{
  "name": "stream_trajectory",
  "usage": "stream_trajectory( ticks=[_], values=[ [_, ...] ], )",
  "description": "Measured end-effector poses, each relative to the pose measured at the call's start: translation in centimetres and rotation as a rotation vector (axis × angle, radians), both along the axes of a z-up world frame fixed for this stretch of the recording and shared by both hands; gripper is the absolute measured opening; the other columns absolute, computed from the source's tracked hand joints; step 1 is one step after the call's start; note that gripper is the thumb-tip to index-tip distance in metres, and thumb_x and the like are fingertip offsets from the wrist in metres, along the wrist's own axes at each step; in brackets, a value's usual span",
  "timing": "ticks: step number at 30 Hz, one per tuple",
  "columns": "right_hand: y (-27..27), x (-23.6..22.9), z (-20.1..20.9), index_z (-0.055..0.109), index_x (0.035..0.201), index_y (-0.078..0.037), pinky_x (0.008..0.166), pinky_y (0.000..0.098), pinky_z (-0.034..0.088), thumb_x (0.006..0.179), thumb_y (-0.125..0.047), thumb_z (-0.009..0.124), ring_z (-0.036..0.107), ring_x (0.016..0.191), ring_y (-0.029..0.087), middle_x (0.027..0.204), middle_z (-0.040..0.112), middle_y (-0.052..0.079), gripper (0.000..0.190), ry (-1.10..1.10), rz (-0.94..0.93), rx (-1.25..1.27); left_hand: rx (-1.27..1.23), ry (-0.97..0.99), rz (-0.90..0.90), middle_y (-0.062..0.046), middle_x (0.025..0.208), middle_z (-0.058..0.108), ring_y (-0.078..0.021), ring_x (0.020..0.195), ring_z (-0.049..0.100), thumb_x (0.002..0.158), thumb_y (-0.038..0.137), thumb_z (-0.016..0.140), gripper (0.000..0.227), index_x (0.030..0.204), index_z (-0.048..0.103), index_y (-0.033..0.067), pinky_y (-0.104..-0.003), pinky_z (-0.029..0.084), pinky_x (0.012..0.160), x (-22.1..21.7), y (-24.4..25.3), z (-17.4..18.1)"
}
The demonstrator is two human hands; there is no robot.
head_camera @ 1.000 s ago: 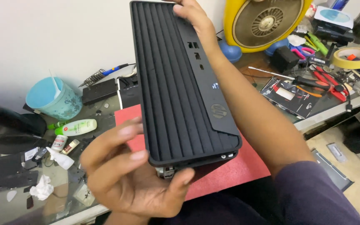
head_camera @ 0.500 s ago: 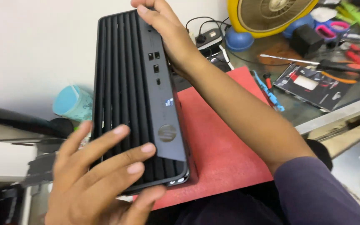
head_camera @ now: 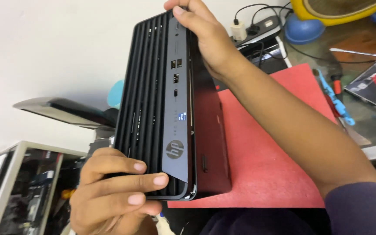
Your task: The person cleans the exterior vents and ports of a disassembled PlayStation 3 console using a toothbrush. They rotate the console to access different sides and then place the black plastic cover back onto the unit.
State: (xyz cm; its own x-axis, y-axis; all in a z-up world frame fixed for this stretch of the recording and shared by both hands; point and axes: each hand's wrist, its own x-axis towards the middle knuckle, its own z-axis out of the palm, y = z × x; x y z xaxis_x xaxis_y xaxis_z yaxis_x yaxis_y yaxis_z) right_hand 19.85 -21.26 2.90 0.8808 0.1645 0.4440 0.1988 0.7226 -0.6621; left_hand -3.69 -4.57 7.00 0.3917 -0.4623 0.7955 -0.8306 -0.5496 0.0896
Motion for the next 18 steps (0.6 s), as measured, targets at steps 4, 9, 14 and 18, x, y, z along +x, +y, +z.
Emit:
stream_trajectory(
  ticks=[4,9,14,18],
  values=[
    [-0.4,0.2,-0.1,0.063,0.115,-0.014,0.066,0.0258,0.055,0.097,-0.026,0.061,0.061,0.078,0.010,0.089,0.059,0.000,0.022,0.042,0.089,0.014,-0.080,-0.011,0.018,0.010,0.090,0.077,-0.0094,0.088,0.067,0.091,0.027,0.072,0.021,0.107,0.058,0.0293,-0.023,0.051,0.082,-0.3,-0.8,-0.2],
    [-0.6,0.0,-0.2,0.063,0.119,-0.014,0.072,0.0257,0.056,0.098,-0.024,0.058,0.062,0.082,0.011,0.093,0.060,0.001,0.024,-0.008,0.078,0.000,-0.040,-0.083,-0.087,0.009,0.087,0.077,-0.0089,0.083,0.065,0.091,0.027,0.071,0.022,0.107,0.056,0.0268,-0.023,0.048,0.078,0.8,0.0,-0.2],
    [-0.8,-0.1,-0.2,0.062,0.120,-0.014,0.073,0.0266,0.057,0.100,-0.025,0.057,0.063,0.082,0.012,0.092,0.061,0.002,0.024,-0.017,0.104,0.018,0.032,-0.016,-0.040,0.010,0.091,0.078,-0.0073,0.083,0.066,0.092,0.027,0.072,0.023,0.109,0.056,0.0294,-0.024,0.049,0.080,-0.1,0.2,0.9],
    [-0.7,0.5,-0.3,0.061,0.121,-0.012,0.076,0.0274,0.056,0.097,-0.023,0.058,0.064,0.084,0.013,0.095,0.061,0.003,0.027,-0.020,0.135,0.032,0.109,-0.022,0.031,0.007,0.088,0.079,-0.0077,0.080,0.067,0.088,0.027,0.069,0.013,0.091,0.057,0.0294,-0.027,0.051,0.078,-0.7,-0.2,1.8]
  ],
)
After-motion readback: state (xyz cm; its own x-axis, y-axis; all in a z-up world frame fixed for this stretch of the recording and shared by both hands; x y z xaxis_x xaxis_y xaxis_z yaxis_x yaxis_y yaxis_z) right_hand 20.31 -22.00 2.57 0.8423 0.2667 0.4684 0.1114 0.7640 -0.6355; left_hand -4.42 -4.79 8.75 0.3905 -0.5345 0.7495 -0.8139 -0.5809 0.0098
